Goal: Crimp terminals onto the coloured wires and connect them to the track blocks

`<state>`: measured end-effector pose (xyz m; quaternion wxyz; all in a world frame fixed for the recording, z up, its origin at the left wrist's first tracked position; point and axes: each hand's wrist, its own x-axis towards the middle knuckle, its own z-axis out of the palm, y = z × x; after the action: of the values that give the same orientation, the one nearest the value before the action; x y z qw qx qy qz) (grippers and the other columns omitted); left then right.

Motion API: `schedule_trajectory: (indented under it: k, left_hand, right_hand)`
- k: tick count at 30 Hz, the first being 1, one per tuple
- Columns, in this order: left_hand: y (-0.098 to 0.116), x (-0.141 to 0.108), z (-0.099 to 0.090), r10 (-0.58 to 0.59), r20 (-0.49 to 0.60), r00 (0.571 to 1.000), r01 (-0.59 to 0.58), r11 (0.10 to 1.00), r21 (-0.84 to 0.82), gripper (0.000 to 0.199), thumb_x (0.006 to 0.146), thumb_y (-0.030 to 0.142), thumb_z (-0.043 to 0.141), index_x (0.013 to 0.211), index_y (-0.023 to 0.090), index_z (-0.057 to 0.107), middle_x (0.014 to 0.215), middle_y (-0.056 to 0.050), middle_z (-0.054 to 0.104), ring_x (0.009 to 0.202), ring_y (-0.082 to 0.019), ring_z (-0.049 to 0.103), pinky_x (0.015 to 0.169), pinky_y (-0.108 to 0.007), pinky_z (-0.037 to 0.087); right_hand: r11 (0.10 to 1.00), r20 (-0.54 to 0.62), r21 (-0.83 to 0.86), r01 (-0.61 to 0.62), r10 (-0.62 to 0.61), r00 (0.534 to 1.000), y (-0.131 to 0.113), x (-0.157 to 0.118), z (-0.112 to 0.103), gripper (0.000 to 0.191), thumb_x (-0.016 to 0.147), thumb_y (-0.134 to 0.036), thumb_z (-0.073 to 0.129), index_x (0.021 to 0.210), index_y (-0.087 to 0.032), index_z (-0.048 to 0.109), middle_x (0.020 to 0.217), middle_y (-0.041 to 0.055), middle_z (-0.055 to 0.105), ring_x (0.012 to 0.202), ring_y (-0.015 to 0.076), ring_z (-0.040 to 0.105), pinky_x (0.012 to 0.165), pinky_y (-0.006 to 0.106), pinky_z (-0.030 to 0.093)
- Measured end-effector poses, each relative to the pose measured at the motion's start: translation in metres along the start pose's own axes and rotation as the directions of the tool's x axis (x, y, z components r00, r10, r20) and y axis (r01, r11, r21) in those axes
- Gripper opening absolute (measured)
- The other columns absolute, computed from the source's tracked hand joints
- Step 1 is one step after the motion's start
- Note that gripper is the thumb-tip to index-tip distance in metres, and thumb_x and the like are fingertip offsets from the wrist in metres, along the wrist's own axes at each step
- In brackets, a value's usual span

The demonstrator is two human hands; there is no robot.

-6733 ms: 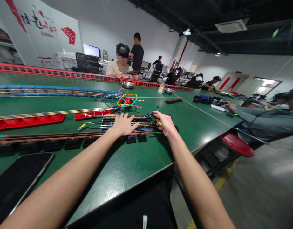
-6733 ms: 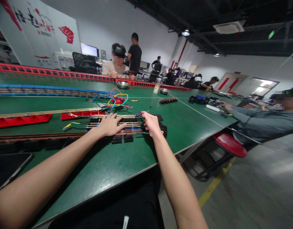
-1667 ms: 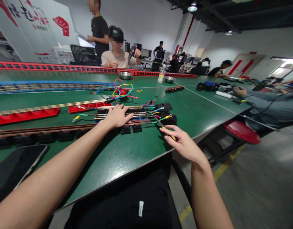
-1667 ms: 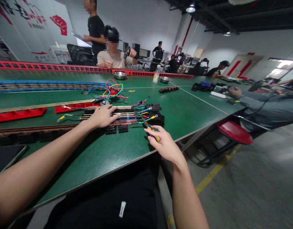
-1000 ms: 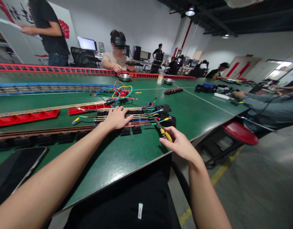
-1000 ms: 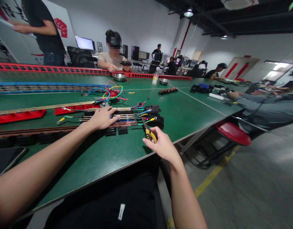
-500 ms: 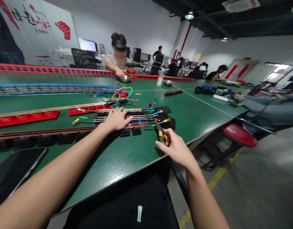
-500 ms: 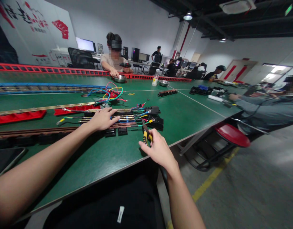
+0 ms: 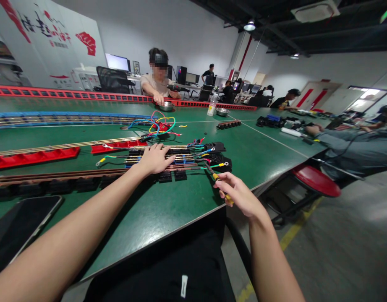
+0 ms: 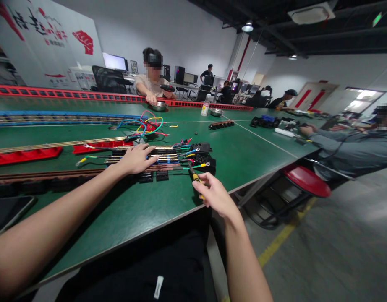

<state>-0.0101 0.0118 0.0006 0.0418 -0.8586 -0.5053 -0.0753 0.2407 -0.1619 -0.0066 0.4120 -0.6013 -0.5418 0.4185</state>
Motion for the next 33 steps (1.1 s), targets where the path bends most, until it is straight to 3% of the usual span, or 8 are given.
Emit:
schedule_trajectory:
  k: [4, 9, 14, 18, 23, 29, 33]
  left_hand:
    - [0.000, 0.000, -0.001, 0.007, -0.003, 1.000, -0.007, 1.000, 0.003, 0.064, 0.095, 0.057, 0.027, 0.142, 0.019, 0.046, 0.143, -0.017, 0.048, 0.133, -0.034, 0.042, 0.106, -0.050, 0.033]
    - [0.001, -0.002, -0.003, -0.014, 0.004, 1.000, 0.014, 1.000, -0.004, 0.063, 0.095, 0.058, 0.028, 0.142, 0.020, 0.046, 0.142, -0.016, 0.049, 0.132, -0.034, 0.043, 0.106, -0.050, 0.034]
    - [0.002, -0.002, -0.002, -0.002, -0.011, 1.000, 0.002, 1.000, -0.007, 0.063, 0.095, 0.058, 0.028, 0.141, 0.020, 0.048, 0.140, -0.016, 0.050, 0.130, -0.035, 0.045, 0.105, -0.050, 0.034]
    - [0.002, -0.001, -0.002, 0.005, -0.014, 1.000, -0.005, 1.000, -0.009, 0.063, 0.095, 0.058, 0.028, 0.141, 0.019, 0.048, 0.140, -0.017, 0.051, 0.130, -0.036, 0.045, 0.104, -0.051, 0.035]
    - [0.002, -0.001, -0.003, 0.005, -0.016, 1.000, -0.005, 1.000, 0.001, 0.063, 0.095, 0.057, 0.027, 0.140, 0.019, 0.049, 0.140, -0.017, 0.051, 0.130, -0.035, 0.045, 0.104, -0.050, 0.035]
    - [0.002, -0.002, -0.003, 0.003, -0.009, 1.000, -0.003, 1.000, -0.003, 0.063, 0.095, 0.057, 0.028, 0.141, 0.019, 0.048, 0.140, -0.017, 0.050, 0.130, -0.035, 0.045, 0.104, -0.050, 0.035]
    - [0.002, -0.001, -0.003, -0.002, -0.002, 1.000, 0.002, 1.000, -0.007, 0.064, 0.095, 0.057, 0.027, 0.141, 0.019, 0.047, 0.142, -0.017, 0.049, 0.131, -0.035, 0.044, 0.104, -0.051, 0.035]
  right_hand:
    - [0.999, 0.009, 0.037, -0.030, 0.030, 1.000, -0.002, -0.001, 0.000, 0.041, 0.084, -0.054, 0.058, 0.104, -0.019, 0.052, 0.091, 0.0034, 0.058, 0.058, 0.0102, 0.050, 0.038, 0.019, 0.033]
    - [0.939, -0.078, -0.322, 0.122, -0.155, 0.985, -0.006, -0.006, 0.006, 0.037, 0.083, -0.050, 0.061, 0.103, -0.019, 0.058, 0.087, 0.0017, 0.062, 0.070, 0.0139, 0.055, 0.063, 0.028, 0.047]
    - [0.805, -0.107, -0.565, 0.184, -0.293, 0.950, -0.009, -0.011, 0.013, 0.042, 0.080, -0.042, 0.066, 0.113, -0.018, 0.056, 0.104, 0.0092, 0.066, 0.090, 0.0231, 0.062, 0.082, 0.037, 0.048]
    - [0.744, -0.106, -0.629, 0.225, -0.369, 0.924, -0.003, -0.010, 0.013, 0.046, 0.080, -0.033, 0.065, 0.121, -0.018, 0.054, 0.116, 0.0131, 0.063, 0.104, 0.0264, 0.062, 0.092, 0.041, 0.047]
    - [0.710, -0.127, -0.672, 0.211, -0.391, 0.912, 0.005, -0.008, 0.010, 0.052, 0.080, -0.025, 0.061, 0.130, -0.020, 0.052, 0.125, 0.0138, 0.059, 0.112, 0.0294, 0.059, 0.090, 0.046, 0.048]
    - [0.727, -0.131, -0.652, 0.217, -0.390, 0.911, -0.002, -0.009, 0.011, 0.051, 0.077, -0.025, 0.062, 0.126, -0.019, 0.053, 0.122, 0.0134, 0.062, 0.101, 0.0257, 0.063, 0.086, 0.040, 0.050]
    - [0.800, -0.167, -0.577, 0.162, -0.311, 0.936, -0.011, -0.011, 0.011, 0.038, 0.077, -0.033, 0.062, 0.112, -0.019, 0.054, 0.091, 0.0050, 0.068, 0.072, 0.0182, 0.063, 0.068, 0.032, 0.050]
